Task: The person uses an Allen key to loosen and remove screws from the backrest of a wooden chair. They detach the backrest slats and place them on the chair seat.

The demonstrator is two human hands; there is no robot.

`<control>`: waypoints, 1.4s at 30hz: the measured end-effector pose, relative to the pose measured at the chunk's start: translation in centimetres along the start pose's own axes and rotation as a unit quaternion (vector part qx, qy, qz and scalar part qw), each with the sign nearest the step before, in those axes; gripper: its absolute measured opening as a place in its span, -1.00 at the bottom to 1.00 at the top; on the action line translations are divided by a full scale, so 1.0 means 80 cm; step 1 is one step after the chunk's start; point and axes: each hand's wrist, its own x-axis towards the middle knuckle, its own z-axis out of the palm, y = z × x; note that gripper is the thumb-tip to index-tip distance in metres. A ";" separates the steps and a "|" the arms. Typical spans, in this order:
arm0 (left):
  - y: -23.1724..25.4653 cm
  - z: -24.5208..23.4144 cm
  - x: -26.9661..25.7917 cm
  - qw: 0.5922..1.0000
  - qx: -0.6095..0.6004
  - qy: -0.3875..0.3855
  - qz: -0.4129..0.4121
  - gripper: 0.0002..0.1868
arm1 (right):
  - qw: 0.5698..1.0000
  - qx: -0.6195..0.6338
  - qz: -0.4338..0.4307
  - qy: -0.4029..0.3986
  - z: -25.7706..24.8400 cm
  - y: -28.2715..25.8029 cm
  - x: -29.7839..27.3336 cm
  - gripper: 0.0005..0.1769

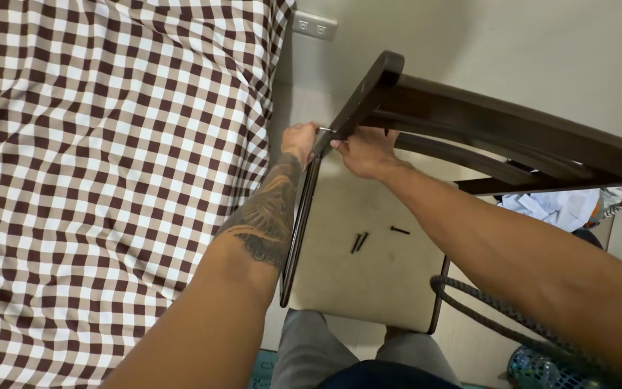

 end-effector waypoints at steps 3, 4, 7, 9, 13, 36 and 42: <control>0.001 -0.020 -0.050 0.999 -0.035 -0.014 -0.012 -0.66 | 1.000 -0.005 -0.006 0.006 -0.002 -0.004 -0.002 -0.60; 0.006 -0.023 -0.064 0.994 -0.098 -0.045 -0.034 -0.62 | 1.000 -0.016 -0.007 0.010 -0.005 -0.003 0.000 -0.61; 0.005 -0.028 -0.111 0.985 -0.125 -0.034 0.110 -0.46 | 0.999 -0.022 0.014 -0.023 -0.004 -0.004 -0.004 -0.55; 0.011 -0.045 -0.136 0.985 -0.006 -0.019 0.174 -0.74 | 1.000 -0.011 0.005 -0.021 -0.006 -0.006 -0.004 -0.58; 0.037 -0.078 -0.165 0.898 0.129 0.022 0.419 -0.55 | 1.000 -0.003 0.008 -0.025 -0.005 -0.006 -0.005 -0.59; -0.006 -0.043 -0.036 0.980 -0.051 -0.166 0.099 -0.59 | 0.984 -0.021 -0.090 0.150 0.052 0.044 0.017 -0.80; 0.004 -0.065 -0.134 0.962 0.070 -0.064 0.255 -0.74 | 0.981 -0.025 -0.100 0.166 0.056 0.047 0.021 -0.85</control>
